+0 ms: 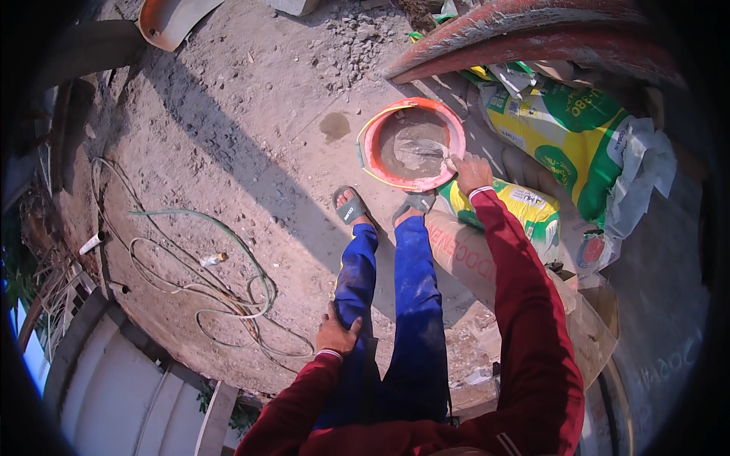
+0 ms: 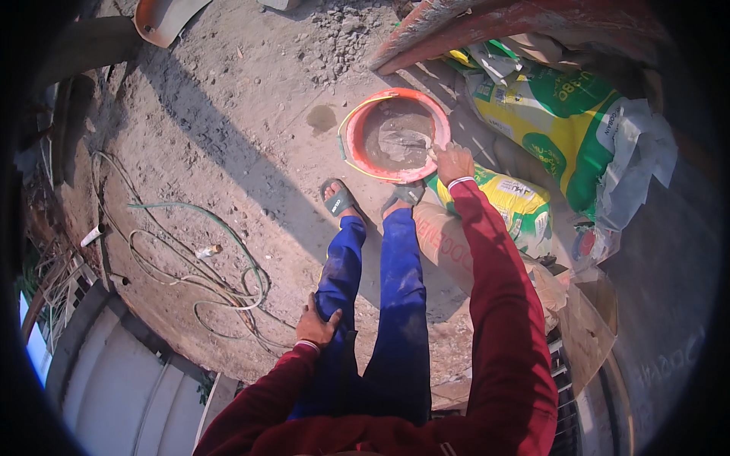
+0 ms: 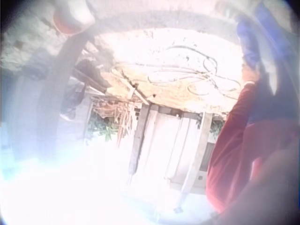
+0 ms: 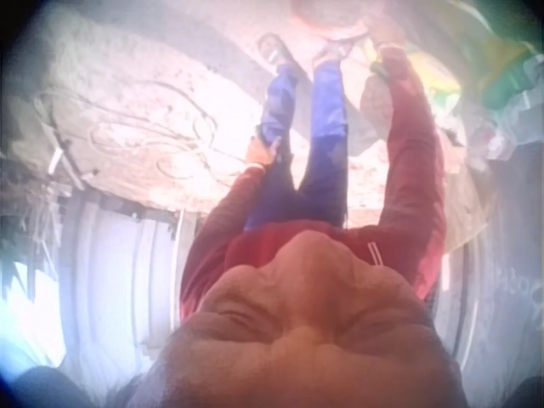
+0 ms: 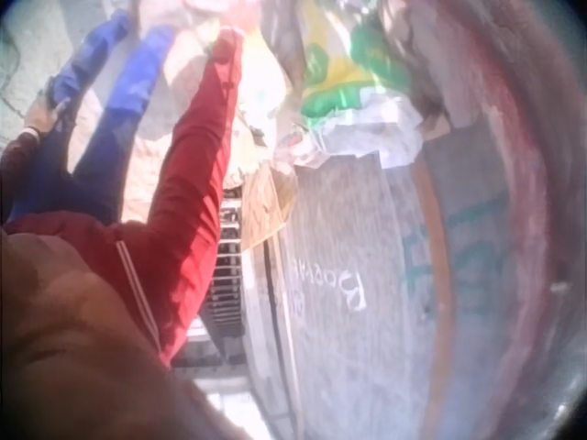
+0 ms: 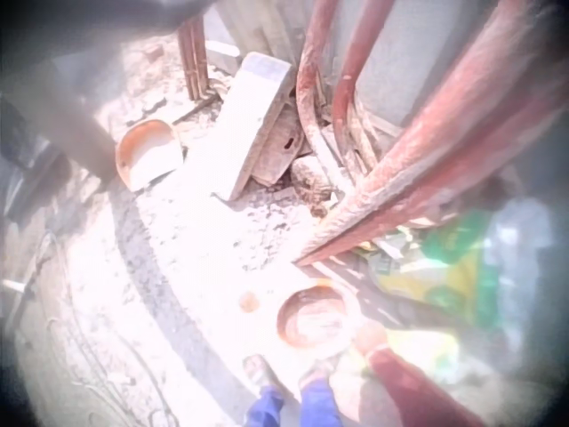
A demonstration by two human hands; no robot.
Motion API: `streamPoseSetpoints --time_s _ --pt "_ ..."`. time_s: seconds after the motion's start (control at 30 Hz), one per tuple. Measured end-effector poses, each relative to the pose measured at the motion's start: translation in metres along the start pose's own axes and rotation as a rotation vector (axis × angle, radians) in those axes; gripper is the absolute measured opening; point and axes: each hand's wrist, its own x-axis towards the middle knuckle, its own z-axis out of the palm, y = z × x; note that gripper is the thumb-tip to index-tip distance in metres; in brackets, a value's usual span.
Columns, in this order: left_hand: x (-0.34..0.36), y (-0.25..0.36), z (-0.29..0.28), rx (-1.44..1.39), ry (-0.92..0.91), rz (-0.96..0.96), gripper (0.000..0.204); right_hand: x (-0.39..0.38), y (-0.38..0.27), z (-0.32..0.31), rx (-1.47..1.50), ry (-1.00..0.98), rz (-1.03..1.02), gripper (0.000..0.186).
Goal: The person mixes wet cement with a hoe, scoops it into a bucket, then fills the bucket with water from a tap. The person adds powder from a bag into the bucket and stirs the mixture.
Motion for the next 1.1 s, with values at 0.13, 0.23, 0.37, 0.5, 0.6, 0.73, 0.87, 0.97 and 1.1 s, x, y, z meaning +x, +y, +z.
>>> streamPoseSetpoints --time_s 0.13,0.23,0.37,0.5,0.6,0.73,0.87,0.97,1.1 --pt "0.006 0.005 -0.006 0.018 0.024 0.008 0.101 -0.03 -0.001 -0.038 0.034 0.068 0.086 0.043" --pt "0.001 0.015 -0.018 -0.003 0.036 0.014 0.101 -0.09 0.01 -0.085 0.161 0.201 0.177 0.044" --pt "0.004 0.024 -0.018 0.009 0.093 0.027 0.101 -0.195 0.046 -0.184 0.396 0.516 0.159 0.043" --pt "0.008 0.035 -0.024 0.032 0.103 0.051 0.1 -0.297 0.09 -0.302 0.44 0.596 0.492 0.041" --pt "0.005 0.046 -0.031 0.048 0.096 0.054 0.099 -0.341 0.133 -0.337 0.096 0.513 0.655 0.044" --pt "0.008 0.053 -0.032 0.081 0.101 0.06 0.099 -0.302 0.184 -0.335 -0.2 0.212 0.701 0.045" --pt "0.005 0.057 -0.029 0.068 0.102 0.04 0.099 -0.18 0.233 -0.27 -0.365 0.189 0.533 0.034" --pt "0.001 0.066 -0.03 0.057 0.099 0.043 0.098 -0.129 0.32 -0.171 -0.306 0.118 0.439 0.032" --pt "0.002 0.069 -0.033 0.014 0.146 -0.007 0.098 -0.109 0.332 -0.099 0.02 -0.177 0.625 0.031"
